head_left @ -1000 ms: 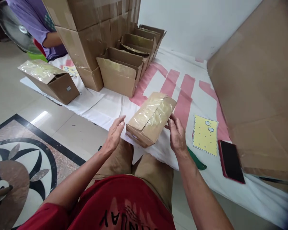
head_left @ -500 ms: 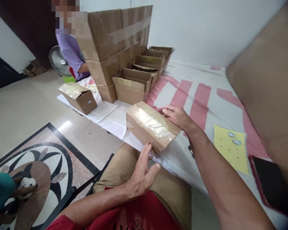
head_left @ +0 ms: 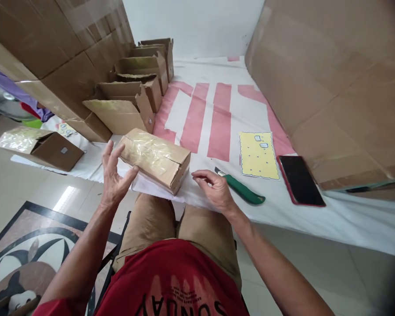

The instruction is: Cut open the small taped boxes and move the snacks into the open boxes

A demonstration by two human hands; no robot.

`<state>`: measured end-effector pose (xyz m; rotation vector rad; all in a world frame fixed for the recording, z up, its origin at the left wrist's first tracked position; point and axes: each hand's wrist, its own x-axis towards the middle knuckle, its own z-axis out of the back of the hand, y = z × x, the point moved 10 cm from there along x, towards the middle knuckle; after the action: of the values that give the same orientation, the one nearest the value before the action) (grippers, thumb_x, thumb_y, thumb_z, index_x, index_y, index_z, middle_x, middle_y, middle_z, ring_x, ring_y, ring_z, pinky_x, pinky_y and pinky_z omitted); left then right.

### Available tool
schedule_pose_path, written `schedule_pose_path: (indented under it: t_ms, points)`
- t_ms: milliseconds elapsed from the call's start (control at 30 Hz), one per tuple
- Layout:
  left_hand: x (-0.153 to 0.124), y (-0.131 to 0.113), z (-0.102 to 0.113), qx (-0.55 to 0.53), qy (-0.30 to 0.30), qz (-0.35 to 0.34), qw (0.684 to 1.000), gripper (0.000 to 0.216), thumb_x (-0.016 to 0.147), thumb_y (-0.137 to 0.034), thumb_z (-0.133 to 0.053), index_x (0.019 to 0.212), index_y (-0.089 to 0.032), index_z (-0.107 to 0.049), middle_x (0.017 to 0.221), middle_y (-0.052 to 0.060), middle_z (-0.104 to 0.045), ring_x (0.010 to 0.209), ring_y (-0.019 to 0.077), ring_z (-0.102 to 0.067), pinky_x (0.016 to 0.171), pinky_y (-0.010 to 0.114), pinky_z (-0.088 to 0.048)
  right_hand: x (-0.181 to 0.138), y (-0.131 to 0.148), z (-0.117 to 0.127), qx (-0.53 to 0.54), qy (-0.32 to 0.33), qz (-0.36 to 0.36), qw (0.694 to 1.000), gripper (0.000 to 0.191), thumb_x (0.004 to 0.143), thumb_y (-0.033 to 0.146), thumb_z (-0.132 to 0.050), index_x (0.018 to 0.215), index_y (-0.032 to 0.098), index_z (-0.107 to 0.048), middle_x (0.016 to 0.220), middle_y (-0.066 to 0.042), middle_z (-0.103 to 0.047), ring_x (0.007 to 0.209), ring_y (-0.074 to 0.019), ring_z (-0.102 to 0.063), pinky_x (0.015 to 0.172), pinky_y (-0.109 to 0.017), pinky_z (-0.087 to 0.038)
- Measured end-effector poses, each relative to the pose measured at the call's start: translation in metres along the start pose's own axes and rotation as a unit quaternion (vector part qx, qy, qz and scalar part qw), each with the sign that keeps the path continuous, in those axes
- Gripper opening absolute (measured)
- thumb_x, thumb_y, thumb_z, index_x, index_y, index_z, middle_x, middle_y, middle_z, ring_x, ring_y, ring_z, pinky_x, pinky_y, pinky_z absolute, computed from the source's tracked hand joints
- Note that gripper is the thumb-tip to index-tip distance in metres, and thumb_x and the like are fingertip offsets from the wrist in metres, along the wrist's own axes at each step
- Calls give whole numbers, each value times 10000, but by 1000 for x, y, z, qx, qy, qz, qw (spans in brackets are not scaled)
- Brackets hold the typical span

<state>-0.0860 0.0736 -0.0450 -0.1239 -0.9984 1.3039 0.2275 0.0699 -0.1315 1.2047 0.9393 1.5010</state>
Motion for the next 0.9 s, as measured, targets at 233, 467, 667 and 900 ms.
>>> schedule_pose_path:
  t_ms: [233,467,667,900]
  points:
    - [4,-2,-17,30,32,-17,999,551,854,-558,-681,1310,-248,-666,1582,115,-500,1541,367,-346,1273,586,-233,3,13,-22,0,-21,135,991,203,912,149,-595,1005,248,-746,1024,-54,-762,928,-190,-718,805,-326,-590]
    - [-2,-5,-15,27,20,-29,999,521,881,-516,-660,1328,-249,-661,1581,115,-506,1546,373,-344,1277,589,-233,1,10,-29,-16,-36,153,987,136,913,149,-626,965,238,-716,975,-44,-731,862,-166,-692,717,-283,-581]
    - [-2,-8,-16,23,21,-35,999,508,885,-495,-676,1327,-246,-662,1587,125,-503,1547,378,-354,1279,606,-227,0,13,-27,-26,-44,155,987,172,912,112,-590,989,229,-691,967,-41,-736,837,-155,-693,670,-261,-564]
    - [-5,-6,-15,3,16,-40,999,497,887,-474,-706,1339,-271,-674,1591,127,-503,1547,397,-351,1276,627,-243,2,23,-34,-87,-33,183,979,148,916,124,-567,890,228,-670,930,-55,-713,866,-174,-693,766,-291,-571]
